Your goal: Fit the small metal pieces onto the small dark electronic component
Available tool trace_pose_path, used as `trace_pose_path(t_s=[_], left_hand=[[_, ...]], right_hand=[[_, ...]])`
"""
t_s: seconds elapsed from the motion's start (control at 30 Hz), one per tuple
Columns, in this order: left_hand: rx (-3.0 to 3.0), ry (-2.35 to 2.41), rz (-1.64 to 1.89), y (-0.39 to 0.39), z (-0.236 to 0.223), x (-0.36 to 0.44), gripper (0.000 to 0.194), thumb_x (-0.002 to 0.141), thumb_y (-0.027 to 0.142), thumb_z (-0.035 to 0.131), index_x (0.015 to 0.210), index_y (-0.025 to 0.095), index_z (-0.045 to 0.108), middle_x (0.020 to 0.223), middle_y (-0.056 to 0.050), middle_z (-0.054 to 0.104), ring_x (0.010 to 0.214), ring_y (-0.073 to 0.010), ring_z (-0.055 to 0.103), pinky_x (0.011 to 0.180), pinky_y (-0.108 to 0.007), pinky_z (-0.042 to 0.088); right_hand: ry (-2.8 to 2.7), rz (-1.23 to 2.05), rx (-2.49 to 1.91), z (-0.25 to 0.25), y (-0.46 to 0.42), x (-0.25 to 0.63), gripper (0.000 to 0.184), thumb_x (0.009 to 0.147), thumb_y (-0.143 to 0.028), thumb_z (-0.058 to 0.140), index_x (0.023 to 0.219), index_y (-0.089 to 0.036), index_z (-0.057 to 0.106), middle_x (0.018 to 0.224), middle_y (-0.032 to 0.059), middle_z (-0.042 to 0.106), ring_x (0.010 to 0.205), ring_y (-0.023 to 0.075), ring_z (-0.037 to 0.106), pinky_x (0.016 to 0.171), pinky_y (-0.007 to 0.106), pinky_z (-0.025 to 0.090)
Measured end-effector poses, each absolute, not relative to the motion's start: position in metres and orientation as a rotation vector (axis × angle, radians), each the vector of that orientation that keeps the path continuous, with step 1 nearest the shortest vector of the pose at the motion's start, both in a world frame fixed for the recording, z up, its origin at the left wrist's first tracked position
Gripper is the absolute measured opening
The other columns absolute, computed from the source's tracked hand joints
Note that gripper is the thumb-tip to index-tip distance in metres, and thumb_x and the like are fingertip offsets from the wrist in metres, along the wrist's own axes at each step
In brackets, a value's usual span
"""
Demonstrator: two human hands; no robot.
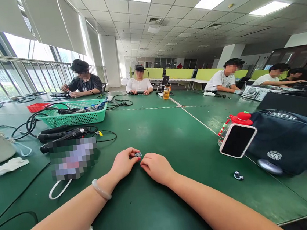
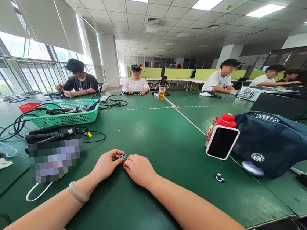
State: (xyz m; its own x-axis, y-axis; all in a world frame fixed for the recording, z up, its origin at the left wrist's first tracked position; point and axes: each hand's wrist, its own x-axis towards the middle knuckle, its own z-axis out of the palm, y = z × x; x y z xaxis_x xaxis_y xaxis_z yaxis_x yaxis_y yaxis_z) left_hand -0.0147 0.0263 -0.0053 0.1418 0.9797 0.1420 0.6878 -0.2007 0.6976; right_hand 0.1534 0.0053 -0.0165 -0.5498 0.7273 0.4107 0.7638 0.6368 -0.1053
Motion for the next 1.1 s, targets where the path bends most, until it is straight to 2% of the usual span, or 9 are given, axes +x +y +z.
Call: trace_pose_path(t_s=[0.13, 0.3, 0.47, 0.77, 0.93, 1.1], left_hand=[[1.978, 1.527, 0.8, 0.025, -0.006, -0.013, 0.028, 0.067, 0.038, 0.06, 0.092, 0.025, 0.064, 0.082, 0.0, 0.065, 0.077, -0.0175, 0.059, 0.072, -0.028, 0.042], [1.953, 1.436, 0.821, 0.023, -0.004, -0.011, 0.029, 0.064, 0.038, 0.063, 0.088, 0.023, 0.065, 0.081, 0.0, 0.065, 0.076, -0.0174, 0.06, 0.072, -0.028, 0.043], [1.937, 1.418, 0.837, 0.02, -0.003, -0.01, 0.028, 0.063, 0.038, 0.063, 0.085, 0.021, 0.065, 0.079, -0.001, 0.066, 0.077, -0.0182, 0.06, 0.074, -0.029, 0.044], [1.861, 1.447, 0.847, 0.021, -0.002, -0.01, 0.031, 0.063, 0.041, 0.063, 0.086, 0.021, 0.065, 0.077, -0.001, 0.066, 0.074, -0.0182, 0.061, 0.073, -0.029, 0.044], [1.83, 1.384, 0.858, 0.022, -0.002, -0.01, 0.034, 0.062, 0.043, 0.064, 0.086, 0.019, 0.064, 0.072, -0.001, 0.065, 0.073, -0.0179, 0.06, 0.072, -0.029, 0.045], [1.849, 1.391, 0.872, 0.023, -0.003, -0.011, 0.036, 0.061, 0.044, 0.065, 0.086, 0.018, 0.064, 0.075, -0.002, 0.064, 0.073, -0.0181, 0.06, 0.072, -0.029, 0.046]], right_hand=[[-2.292, -0.251, -1.21, -0.013, 0.01, 0.164, 0.016, 0.086, -0.023, 0.048, 0.08, -0.02, 0.063, 0.08, 0.0021, 0.061, 0.075, 0.0126, 0.053, 0.066, 0.023, 0.037], [-2.299, -0.496, -1.105, -0.016, 0.013, 0.164, 0.021, 0.087, -0.021, 0.044, 0.075, -0.018, 0.06, 0.072, 0.0026, 0.057, 0.066, 0.0134, 0.046, 0.061, 0.027, 0.029], [-2.319, -0.676, -1.05, -0.016, 0.012, 0.164, 0.02, 0.086, -0.015, 0.042, 0.072, -0.018, 0.055, 0.07, 0.0027, 0.054, 0.066, 0.0147, 0.041, 0.061, 0.03, 0.024], [-2.304, -0.776, -0.987, -0.01, 0.006, 0.165, 0.019, 0.083, -0.011, 0.043, 0.068, -0.017, 0.052, 0.067, 0.0019, 0.052, 0.07, 0.0149, 0.039, 0.079, 0.035, 0.026], [-2.286, -0.809, -0.971, -0.009, 0.003, 0.164, 0.019, 0.083, -0.01, 0.043, 0.068, -0.017, 0.052, 0.066, 0.0009, 0.052, 0.071, 0.0145, 0.039, 0.089, 0.039, 0.024], [-2.268, -0.823, -0.977, -0.007, 0.001, 0.163, 0.019, 0.082, -0.011, 0.043, 0.068, -0.018, 0.053, 0.065, 0.0003, 0.052, 0.071, 0.0143, 0.041, 0.095, 0.042, 0.02]])
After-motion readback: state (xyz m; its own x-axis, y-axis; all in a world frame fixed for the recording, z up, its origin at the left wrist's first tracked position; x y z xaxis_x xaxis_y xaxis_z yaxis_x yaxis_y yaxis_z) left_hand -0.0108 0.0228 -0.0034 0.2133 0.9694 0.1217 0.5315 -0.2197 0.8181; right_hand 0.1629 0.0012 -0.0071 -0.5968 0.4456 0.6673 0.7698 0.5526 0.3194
